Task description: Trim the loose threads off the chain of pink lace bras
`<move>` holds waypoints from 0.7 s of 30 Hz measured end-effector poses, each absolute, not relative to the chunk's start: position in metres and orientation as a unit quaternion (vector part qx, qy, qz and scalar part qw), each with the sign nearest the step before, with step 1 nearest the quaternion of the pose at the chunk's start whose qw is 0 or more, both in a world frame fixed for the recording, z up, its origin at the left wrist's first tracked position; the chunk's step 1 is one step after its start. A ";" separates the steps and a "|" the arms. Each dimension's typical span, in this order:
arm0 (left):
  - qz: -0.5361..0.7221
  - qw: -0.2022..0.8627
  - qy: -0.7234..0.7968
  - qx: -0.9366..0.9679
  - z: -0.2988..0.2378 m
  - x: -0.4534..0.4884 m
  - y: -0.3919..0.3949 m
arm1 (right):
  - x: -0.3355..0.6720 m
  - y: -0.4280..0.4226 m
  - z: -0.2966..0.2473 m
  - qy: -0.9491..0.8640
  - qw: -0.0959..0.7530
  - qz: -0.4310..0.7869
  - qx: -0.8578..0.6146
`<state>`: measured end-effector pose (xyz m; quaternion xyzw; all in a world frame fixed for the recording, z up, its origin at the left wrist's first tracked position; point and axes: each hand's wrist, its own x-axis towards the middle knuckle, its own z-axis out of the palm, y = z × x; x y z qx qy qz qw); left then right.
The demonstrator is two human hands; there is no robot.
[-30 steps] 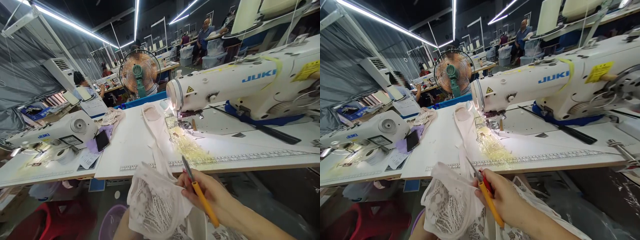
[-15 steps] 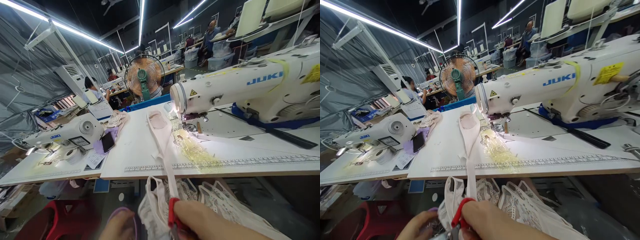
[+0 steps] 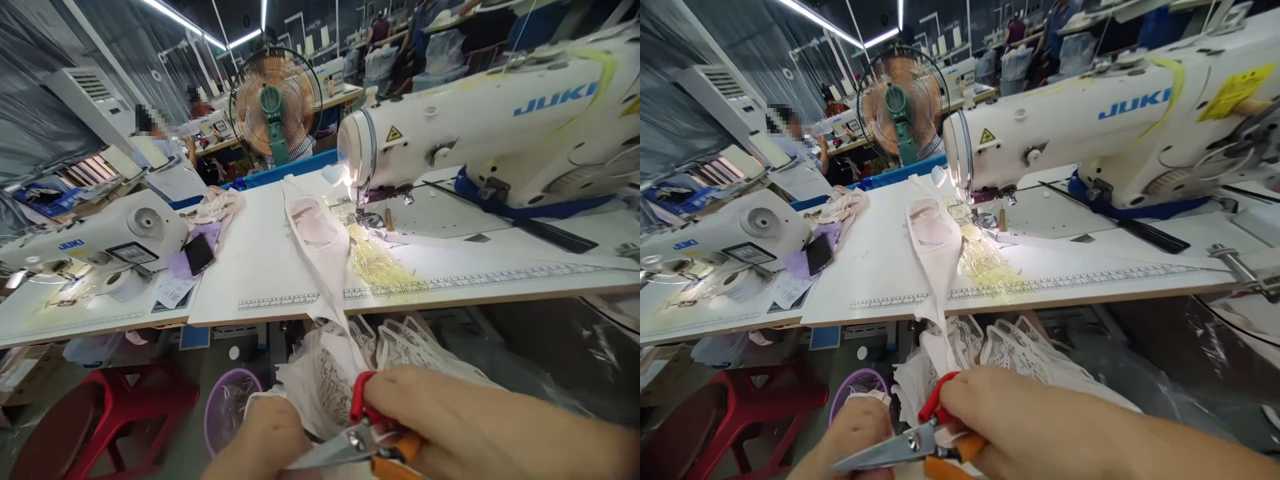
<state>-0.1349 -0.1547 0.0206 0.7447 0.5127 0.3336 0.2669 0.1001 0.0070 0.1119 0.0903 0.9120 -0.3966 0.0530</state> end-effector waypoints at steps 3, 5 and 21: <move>0.317 0.318 0.482 0.752 0.039 -0.144 -0.159 | 0.113 0.026 0.115 0.892 0.097 -0.431 0.093; 0.306 0.378 0.486 0.726 0.043 -0.151 -0.152 | 0.113 0.037 0.104 0.890 0.096 -0.434 0.102; 0.458 0.496 0.524 0.519 0.015 -0.087 -0.079 | 0.061 0.066 0.081 0.869 0.122 -0.469 0.102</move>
